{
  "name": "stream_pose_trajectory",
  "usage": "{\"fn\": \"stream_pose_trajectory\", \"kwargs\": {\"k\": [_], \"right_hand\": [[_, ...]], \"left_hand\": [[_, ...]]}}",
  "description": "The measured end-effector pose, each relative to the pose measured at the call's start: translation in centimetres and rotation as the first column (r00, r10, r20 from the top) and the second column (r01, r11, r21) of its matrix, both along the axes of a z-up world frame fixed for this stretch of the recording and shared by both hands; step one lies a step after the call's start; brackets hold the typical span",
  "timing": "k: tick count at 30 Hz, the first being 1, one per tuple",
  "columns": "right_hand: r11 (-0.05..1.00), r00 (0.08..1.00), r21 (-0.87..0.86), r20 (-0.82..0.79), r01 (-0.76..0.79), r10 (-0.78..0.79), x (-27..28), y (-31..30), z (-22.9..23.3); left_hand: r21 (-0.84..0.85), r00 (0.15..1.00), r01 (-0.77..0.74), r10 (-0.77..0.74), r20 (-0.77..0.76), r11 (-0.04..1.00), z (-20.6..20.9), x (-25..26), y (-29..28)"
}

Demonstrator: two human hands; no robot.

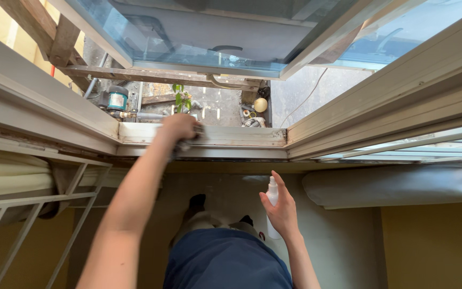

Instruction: The person cleans a window and its frame using a spray bottle and a cloth. They spray the glass and wipe it repeatedly, then clean the window frame and sill with the same cloth.

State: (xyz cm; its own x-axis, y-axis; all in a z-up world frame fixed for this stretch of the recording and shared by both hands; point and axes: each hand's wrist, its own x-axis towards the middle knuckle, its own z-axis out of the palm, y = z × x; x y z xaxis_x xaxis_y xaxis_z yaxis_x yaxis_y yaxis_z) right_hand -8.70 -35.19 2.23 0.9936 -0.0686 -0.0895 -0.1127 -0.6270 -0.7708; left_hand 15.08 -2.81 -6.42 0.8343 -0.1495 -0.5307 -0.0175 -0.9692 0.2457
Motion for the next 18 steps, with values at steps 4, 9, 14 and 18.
{"fn": "stream_pose_trajectory", "kwargs": {"k": [4,9,14,18], "right_hand": [[0.995,0.994,0.015,-0.055,0.097,-0.096,-1.0,-1.3,-0.1],[0.994,0.994,0.017,-0.041,0.107,-0.106,-1.1,-1.2,-0.1],[1.000,1.000,0.015,0.006,-0.018,0.018,0.2,0.6,-0.4],[0.995,0.994,0.005,-0.054,-0.100,0.100,1.0,2.1,0.0]], "left_hand": [[-0.126,0.963,0.237,-0.215,0.164,0.963,-0.4,1.1,-10.9],[-0.170,0.942,0.294,-0.255,0.219,0.940,0.4,1.2,-19.6],[-0.178,0.945,0.259,-0.210,0.252,0.950,0.0,0.1,-15.0],[-0.151,0.976,0.099,-0.067,0.208,0.983,0.2,-1.1,-4.2]]}}
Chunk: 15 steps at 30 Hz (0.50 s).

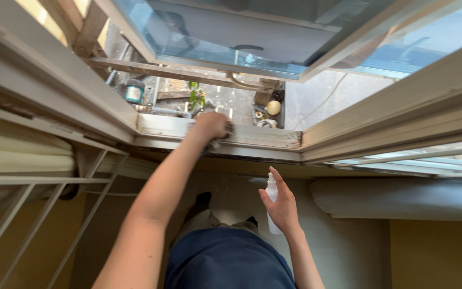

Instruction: The person cleans a window and its frame using a spray bottle and a cloth. They spray the glass and wipe it repeatedly, then clean the window frame and sill with the same cloth.

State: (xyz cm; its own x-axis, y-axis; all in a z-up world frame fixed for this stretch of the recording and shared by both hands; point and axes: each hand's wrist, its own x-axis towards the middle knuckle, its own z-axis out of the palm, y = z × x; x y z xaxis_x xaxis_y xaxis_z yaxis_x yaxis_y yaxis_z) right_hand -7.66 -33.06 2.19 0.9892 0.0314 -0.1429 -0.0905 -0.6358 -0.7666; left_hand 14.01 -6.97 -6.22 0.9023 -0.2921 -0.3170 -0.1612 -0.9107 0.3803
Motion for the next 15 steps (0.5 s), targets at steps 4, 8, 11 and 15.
{"fn": "stream_pose_trajectory", "kwargs": {"k": [4,8,11,15], "right_hand": [[0.998,0.998,-0.010,-0.023,-0.061,0.061,0.4,1.1,0.4],[0.997,0.996,-0.001,-0.025,-0.081,0.081,0.4,1.3,0.2],[1.000,0.999,-0.002,-0.023,-0.027,0.027,0.0,0.6,0.0],[0.998,0.998,0.011,-0.009,0.066,-0.066,-1.0,-1.1,-0.2]], "left_hand": [[0.368,0.960,-0.124,0.206,-0.191,0.922,1.1,-0.4,10.1],[0.486,0.973,-0.207,0.230,0.014,0.849,-0.5,-1.1,14.5],[0.445,0.986,-0.105,0.150,-0.067,0.890,-1.3,0.1,13.4],[0.288,0.965,0.097,-0.019,-0.261,0.953,-1.4,2.8,7.6]]}}
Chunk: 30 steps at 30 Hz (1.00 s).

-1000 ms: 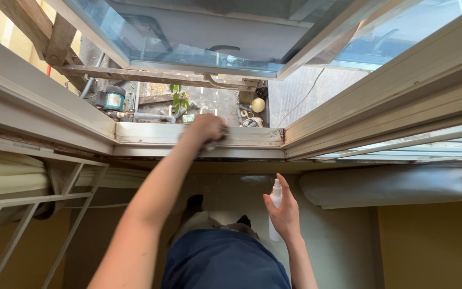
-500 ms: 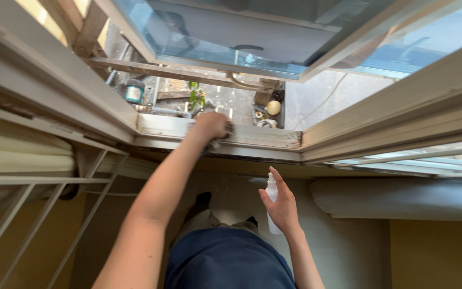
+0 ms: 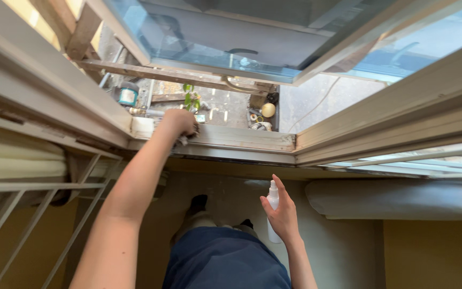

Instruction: The person cleans a window and its frame using a spray bottle and a cloth. They spray the glass and wipe it repeatedly, then clean the window frame and sill with the same cloth.

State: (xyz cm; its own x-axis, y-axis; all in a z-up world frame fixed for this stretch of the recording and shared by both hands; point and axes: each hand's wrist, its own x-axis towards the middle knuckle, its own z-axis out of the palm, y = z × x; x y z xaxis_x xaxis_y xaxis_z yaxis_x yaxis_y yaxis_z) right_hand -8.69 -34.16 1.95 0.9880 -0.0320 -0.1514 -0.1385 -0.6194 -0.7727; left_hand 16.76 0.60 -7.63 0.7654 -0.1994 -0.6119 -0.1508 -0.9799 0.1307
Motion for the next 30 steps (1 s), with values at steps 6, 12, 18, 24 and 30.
{"fn": "stream_pose_trajectory", "kwargs": {"k": [6,12,18,24,30], "right_hand": [[0.994,0.994,-0.007,-0.018,0.111,-0.111,-0.9,-2.2,0.3],[0.999,0.998,-0.021,0.051,0.027,-0.026,0.0,-1.2,0.8],[0.997,0.997,-0.030,-0.012,-0.074,0.074,0.9,0.2,1.0],[0.994,0.993,0.003,-0.038,-0.112,0.112,1.9,0.9,0.8],[0.975,0.982,0.165,0.138,-0.151,0.129,2.9,-0.2,0.5]], "left_hand": [[-0.096,0.986,0.135,-0.124,0.115,0.986,-0.9,2.2,-15.7],[-0.400,0.930,0.201,-0.046,0.365,0.894,1.6,-1.7,-24.7],[-0.433,0.971,-0.003,0.106,0.214,0.901,4.3,-3.9,-16.1],[-0.426,0.934,-0.110,0.240,0.264,0.898,5.5,-7.2,-8.4],[-0.545,0.845,-0.050,0.326,0.423,0.837,6.6,-9.9,-7.6]]}}
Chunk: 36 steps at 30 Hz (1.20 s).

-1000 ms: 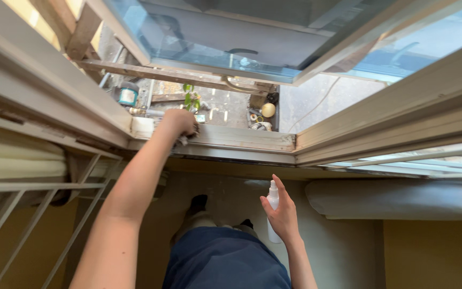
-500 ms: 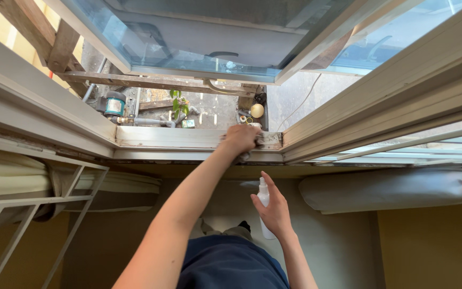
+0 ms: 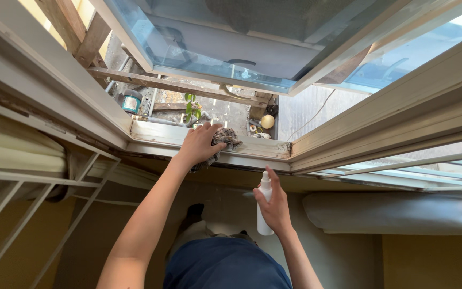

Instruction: The person cleans a window and its frame using a spray bottle and a cloth. They spray the glass and wipe it repeatedly, then clean the window frame and sill with the same cloth.

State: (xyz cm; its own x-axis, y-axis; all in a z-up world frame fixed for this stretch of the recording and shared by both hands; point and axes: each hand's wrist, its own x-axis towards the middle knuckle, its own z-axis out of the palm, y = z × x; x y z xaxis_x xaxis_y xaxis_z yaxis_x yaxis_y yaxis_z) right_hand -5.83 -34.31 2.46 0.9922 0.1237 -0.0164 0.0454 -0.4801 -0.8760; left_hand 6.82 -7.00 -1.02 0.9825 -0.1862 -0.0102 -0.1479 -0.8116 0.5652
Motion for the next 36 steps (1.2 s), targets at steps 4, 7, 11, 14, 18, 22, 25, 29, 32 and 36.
{"fn": "stream_pose_trajectory", "kwargs": {"k": [4,7,11,14,18,22,25,29,32,36], "right_hand": [[0.989,0.999,0.147,0.041,0.001,-0.007,1.3,-0.9,0.6],[0.966,0.999,0.256,0.005,-0.041,0.041,2.9,-0.5,2.1],[0.917,0.982,0.353,0.046,-0.188,0.183,3.8,2.3,4.5],[0.901,0.957,0.323,0.107,-0.290,0.269,2.8,5.7,5.4],[0.835,0.866,0.239,0.206,-0.496,0.455,3.1,7.8,4.3],[0.917,0.865,-0.164,0.306,-0.363,0.397,8.6,9.7,0.0],[0.884,0.818,-0.341,0.371,-0.321,0.440,11.5,11.9,-3.3],[0.808,0.843,-0.475,0.220,-0.347,0.491,11.7,14.7,-5.9],[0.822,0.885,-0.458,0.144,-0.337,0.443,11.5,14.3,-5.9],[0.995,0.981,-0.018,-0.171,-0.095,0.091,14.1,11.5,-3.8]], "left_hand": [[0.039,0.986,-0.058,0.051,0.158,0.998,2.4,-2.0,-0.1],[-0.126,0.952,-0.090,0.123,0.280,0.988,5.8,-5.1,-1.2],[-0.616,0.999,-0.035,0.049,0.007,0.787,8.9,-12.3,-5.8],[-0.698,0.991,-0.123,0.123,-0.050,0.705,9.2,-15.7,-7.9],[-0.767,0.910,-0.357,0.382,-0.158,0.533,8.2,-18.6,-7.0],[-0.673,0.792,-0.562,0.548,-0.270,0.481,6.7,-21.0,-4.9],[-0.647,0.737,-0.627,0.599,-0.313,0.433,5.0,-22.4,-2.8],[-0.644,0.727,-0.622,0.636,-0.261,0.446,3.0,-22.2,0.1],[-0.663,0.761,-0.574,0.612,-0.215,0.481,2.5,-20.8,2.1],[-0.690,0.828,-0.470,0.546,-0.128,0.550,2.9,-18.3,5.3]]}}
